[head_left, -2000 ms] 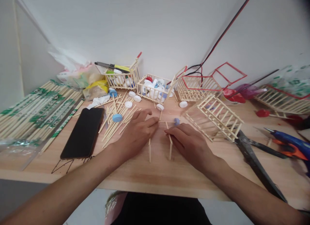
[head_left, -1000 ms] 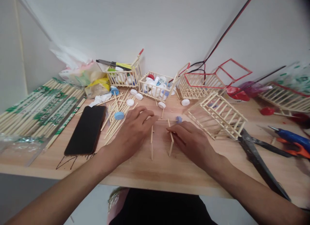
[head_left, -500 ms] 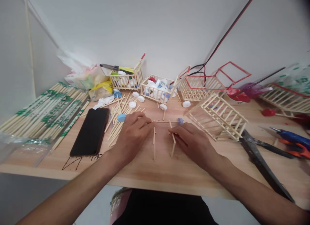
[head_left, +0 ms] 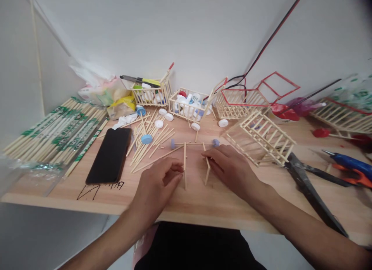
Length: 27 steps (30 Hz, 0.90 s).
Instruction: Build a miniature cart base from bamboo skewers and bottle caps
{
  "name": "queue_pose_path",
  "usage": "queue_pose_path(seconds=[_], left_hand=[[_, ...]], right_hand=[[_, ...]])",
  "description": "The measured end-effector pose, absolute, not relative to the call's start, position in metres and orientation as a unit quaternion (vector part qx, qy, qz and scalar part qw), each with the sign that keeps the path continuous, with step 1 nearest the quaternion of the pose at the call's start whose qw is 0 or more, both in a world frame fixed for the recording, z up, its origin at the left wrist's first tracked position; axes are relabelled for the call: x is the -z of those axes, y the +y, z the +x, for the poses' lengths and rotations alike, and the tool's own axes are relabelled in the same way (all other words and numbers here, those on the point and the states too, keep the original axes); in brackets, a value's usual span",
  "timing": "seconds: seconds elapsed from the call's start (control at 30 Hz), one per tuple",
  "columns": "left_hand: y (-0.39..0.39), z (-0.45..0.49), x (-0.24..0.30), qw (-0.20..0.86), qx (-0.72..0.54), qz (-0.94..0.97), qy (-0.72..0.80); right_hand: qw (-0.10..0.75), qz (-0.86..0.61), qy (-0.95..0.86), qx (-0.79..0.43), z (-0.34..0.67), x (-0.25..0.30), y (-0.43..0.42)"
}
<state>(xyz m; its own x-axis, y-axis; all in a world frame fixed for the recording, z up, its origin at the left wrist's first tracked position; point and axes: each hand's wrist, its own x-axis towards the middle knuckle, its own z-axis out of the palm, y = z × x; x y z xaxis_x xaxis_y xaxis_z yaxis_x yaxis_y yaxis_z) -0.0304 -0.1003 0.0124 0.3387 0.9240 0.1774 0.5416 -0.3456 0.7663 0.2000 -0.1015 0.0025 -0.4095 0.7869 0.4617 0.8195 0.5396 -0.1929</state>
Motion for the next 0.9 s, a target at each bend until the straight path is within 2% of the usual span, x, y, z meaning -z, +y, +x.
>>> queue_pose_path(seconds=[0.2,0.67,0.77,0.9], left_hand=[[-0.106,-0.017,-0.013,0.359,-0.339,0.723,0.483],[-0.099,-0.006,-0.012,0.332,-0.346,0.751,0.454],[-0.096,-0.010,-0.015,0.292,-0.340,0.775,0.447],[-0.088,-0.013,-0.024,0.166,-0.359,0.814,0.425]], right_hand=[[0.257,-0.483,-0.837,0.031,0.199,-0.003,-0.100],[0.274,-0.485,-0.831,0.001,0.201,-0.004,-0.102],[0.277,-0.487,-0.828,-0.018,0.201,-0.004,-0.102],[0.278,-0.498,-0.821,-0.035,0.202,-0.005,-0.102]])
